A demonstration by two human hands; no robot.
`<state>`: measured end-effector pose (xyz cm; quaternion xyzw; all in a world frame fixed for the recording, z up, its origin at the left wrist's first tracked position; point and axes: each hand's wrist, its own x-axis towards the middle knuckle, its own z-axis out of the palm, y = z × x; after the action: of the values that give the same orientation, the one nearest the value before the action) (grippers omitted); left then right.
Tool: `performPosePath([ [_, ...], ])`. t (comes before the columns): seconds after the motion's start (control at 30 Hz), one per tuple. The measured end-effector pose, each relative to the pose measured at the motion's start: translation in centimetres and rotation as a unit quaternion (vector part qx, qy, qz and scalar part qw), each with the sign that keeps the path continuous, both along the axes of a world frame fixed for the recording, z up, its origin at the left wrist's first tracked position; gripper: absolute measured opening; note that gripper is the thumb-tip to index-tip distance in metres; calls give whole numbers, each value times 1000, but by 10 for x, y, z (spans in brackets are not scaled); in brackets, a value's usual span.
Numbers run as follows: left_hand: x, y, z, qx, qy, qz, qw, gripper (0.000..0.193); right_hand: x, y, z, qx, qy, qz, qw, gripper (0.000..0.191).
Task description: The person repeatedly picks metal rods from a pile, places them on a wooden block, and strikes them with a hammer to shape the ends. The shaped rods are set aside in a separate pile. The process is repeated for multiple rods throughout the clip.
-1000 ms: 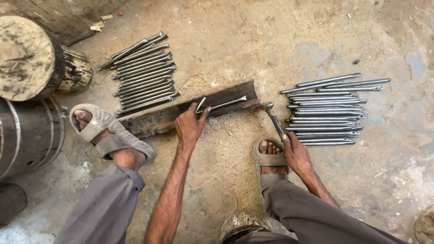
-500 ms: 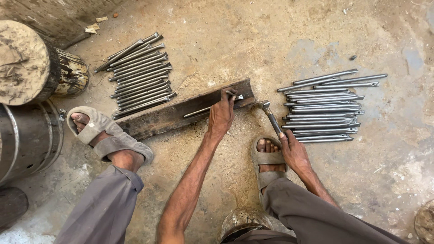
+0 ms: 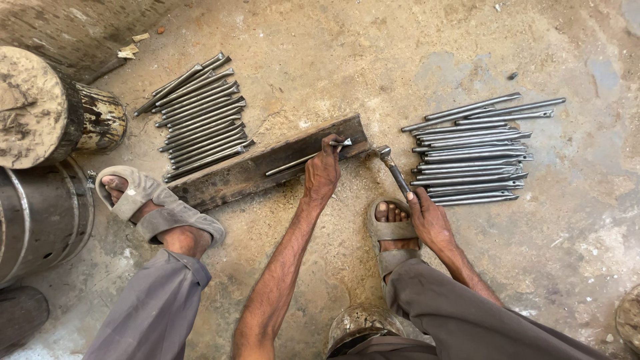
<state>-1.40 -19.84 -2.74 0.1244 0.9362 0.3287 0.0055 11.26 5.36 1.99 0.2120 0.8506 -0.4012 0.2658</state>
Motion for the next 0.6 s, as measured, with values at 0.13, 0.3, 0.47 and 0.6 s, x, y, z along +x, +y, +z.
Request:
performPosePath([
  [0.13, 0, 2, 1, -1, 19, -3, 1000, 40, 0, 1, -1, -5, -10, -4, 1000, 44],
  [0.3, 1, 2, -2, 15, 46, -5, 999, 41, 0, 2, -2, 3, -2, 4, 1000, 44],
  [0.47, 0, -3, -20, -6, -13, 9, 1000, 39, 1, 1, -2, 5, 2, 4, 1000, 45],
  [0.6, 1, -6, -36, -13, 46, -15, 999, 65, -1, 1, -2, 3, -41, -2, 999, 47],
])
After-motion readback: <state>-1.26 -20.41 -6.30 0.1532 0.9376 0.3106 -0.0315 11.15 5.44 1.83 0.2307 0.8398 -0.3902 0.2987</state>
